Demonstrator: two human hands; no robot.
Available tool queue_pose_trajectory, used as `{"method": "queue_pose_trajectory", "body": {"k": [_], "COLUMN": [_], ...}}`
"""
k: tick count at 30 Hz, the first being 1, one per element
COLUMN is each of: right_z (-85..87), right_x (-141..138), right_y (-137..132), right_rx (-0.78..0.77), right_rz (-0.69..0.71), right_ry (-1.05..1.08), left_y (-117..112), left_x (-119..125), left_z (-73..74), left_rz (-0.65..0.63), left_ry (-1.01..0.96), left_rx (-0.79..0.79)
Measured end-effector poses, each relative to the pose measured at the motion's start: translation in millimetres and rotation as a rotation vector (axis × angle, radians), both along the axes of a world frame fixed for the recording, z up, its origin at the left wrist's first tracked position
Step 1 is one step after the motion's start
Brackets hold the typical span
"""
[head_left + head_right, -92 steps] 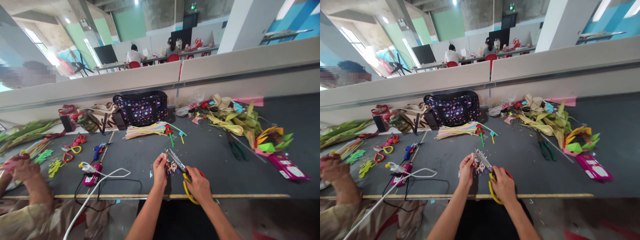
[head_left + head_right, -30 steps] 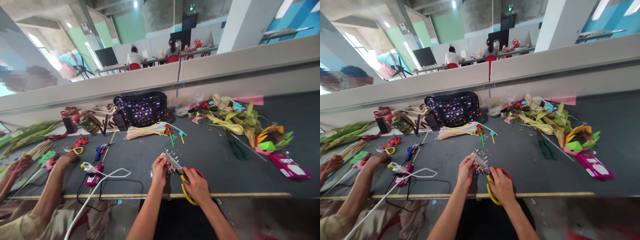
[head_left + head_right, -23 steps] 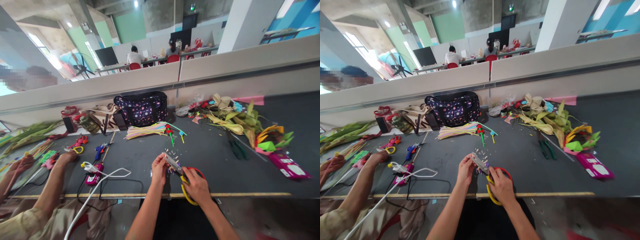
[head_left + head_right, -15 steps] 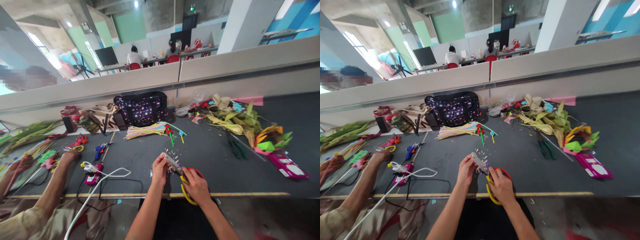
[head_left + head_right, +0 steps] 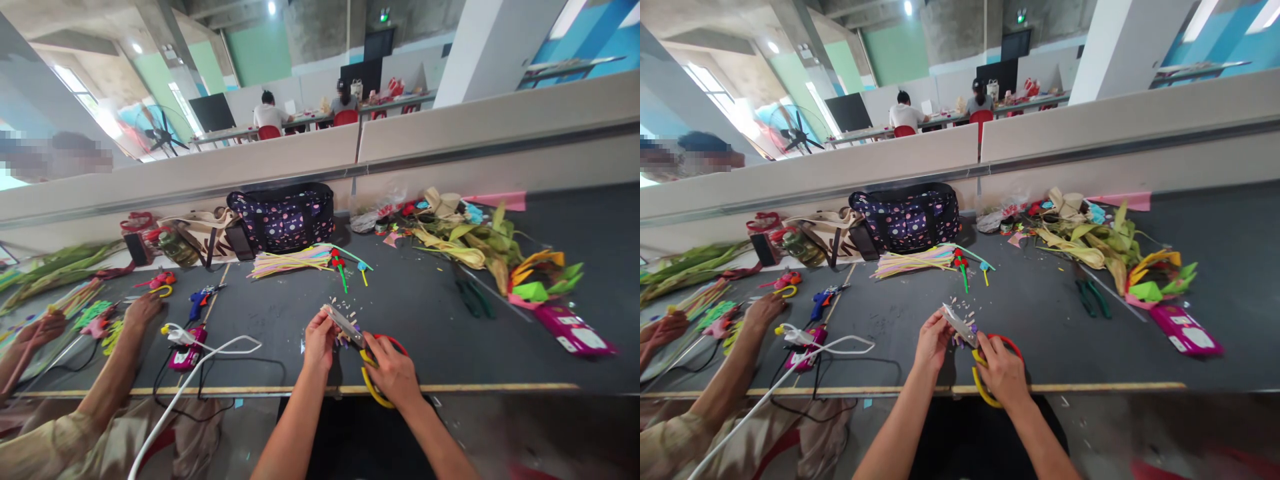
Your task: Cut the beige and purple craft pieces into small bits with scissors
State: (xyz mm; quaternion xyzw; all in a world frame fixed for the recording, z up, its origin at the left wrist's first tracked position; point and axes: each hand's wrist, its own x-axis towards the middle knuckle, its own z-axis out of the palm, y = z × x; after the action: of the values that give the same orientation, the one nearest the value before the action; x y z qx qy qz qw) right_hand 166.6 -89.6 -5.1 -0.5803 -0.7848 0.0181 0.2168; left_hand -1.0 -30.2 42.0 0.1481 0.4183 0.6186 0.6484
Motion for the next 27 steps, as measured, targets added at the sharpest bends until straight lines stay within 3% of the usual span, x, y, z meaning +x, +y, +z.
{"method": "queue_pose_trajectory", "body": {"k": [14,27], "right_z": [-2.8,-1.6], "right_x": [0.2,3.8], "right_y": [0.7,1.6], "right_rx": [0.033,0.011], "right_rz": [0.010,0.004], "right_ry": [-0.025,-0.062], "left_y": [1.2,0.8], "left_x": [0.1,-3.0], "left_z": [-1.6,-4.7], "left_rz": [-0.017,-0.021], "left_ry": [-0.056,-0.017], "left_rx": [-0.083,-0.057]}}
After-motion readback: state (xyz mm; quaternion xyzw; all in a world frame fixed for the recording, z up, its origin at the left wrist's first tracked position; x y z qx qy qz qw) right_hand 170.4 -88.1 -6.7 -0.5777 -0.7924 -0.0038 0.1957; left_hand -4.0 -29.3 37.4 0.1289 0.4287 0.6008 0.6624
